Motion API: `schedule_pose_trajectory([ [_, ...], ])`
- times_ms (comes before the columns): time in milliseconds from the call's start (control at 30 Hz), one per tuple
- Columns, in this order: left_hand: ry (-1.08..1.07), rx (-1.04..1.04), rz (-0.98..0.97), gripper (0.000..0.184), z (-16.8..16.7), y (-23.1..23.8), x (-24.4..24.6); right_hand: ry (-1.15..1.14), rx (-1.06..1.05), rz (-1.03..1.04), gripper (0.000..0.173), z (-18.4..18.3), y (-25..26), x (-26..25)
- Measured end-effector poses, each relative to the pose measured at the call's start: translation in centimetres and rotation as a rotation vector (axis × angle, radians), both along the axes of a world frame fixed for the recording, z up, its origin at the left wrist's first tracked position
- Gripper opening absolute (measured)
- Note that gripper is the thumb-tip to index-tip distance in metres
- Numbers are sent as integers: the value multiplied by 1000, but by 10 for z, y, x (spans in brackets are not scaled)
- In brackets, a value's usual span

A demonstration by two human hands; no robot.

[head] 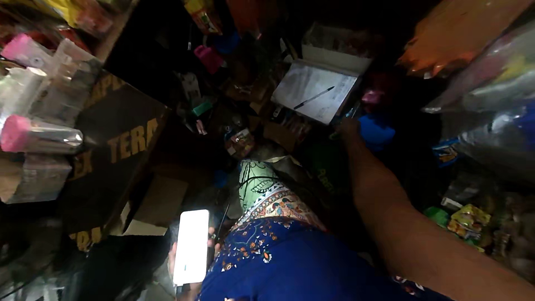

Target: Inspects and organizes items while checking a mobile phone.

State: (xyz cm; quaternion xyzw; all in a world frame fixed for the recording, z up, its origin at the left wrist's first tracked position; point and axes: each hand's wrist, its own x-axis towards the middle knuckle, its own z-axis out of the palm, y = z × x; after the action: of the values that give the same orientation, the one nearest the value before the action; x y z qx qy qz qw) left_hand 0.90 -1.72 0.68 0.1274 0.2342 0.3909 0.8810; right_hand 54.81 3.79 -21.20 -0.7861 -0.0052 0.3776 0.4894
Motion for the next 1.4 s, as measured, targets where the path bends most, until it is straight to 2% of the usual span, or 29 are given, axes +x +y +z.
schedule_pose_trajectory([
  [67, 26, -39, 4, 63, 2, 7, 6, -138, -185, 195, 52, 2, 5, 27],
  [167, 18, -101, 8, 64, -2, 16, 8, -321, -384, 458, 46, 10, 8, 54],
  [267, 21, -107, -27, 65, -4, 23, 12, -411, -484, 605, 48, 8, 12, 73],
  [367, 17, -134, -43, 66, -7, 30, 14, -406, -581, 712, 51, 4, 19, 90],
  [400, 17, -145, -45, 66, -8, 32, 13, -358, -562, 666, 52, 1, 22, 94],
  [500, 88, -126, -28, 64, -8, 36, 19, -122, -256, 234, 47, -8, 32, 101],
  [567, 104, -123, -17, 63, -8, 38, 21, -52, -128, 115, 47, -16, 41, 104],
  [700, 63, -138, -30, 64, -11, 40, 20, -139, -185, 226, 53, -17, 53, 102],
  [833, 17, -166, -41, 64, -9, 42, 24, -199, -252, 261, 52, -13, 63, 109],
  [933, 62, -164, -35, 63, -7, 43, 26, -294, -326, 303, 55, -13, 67, 112],
  [1267, 116, -192, 1, 61, -9, 45, 26, -391, -343, 353, 53, -16, 57, 106],
  [1400, 54, -216, 0, 63, -12, 43, 21, -447, -349, 379, 57, -22, 52, 105],
])
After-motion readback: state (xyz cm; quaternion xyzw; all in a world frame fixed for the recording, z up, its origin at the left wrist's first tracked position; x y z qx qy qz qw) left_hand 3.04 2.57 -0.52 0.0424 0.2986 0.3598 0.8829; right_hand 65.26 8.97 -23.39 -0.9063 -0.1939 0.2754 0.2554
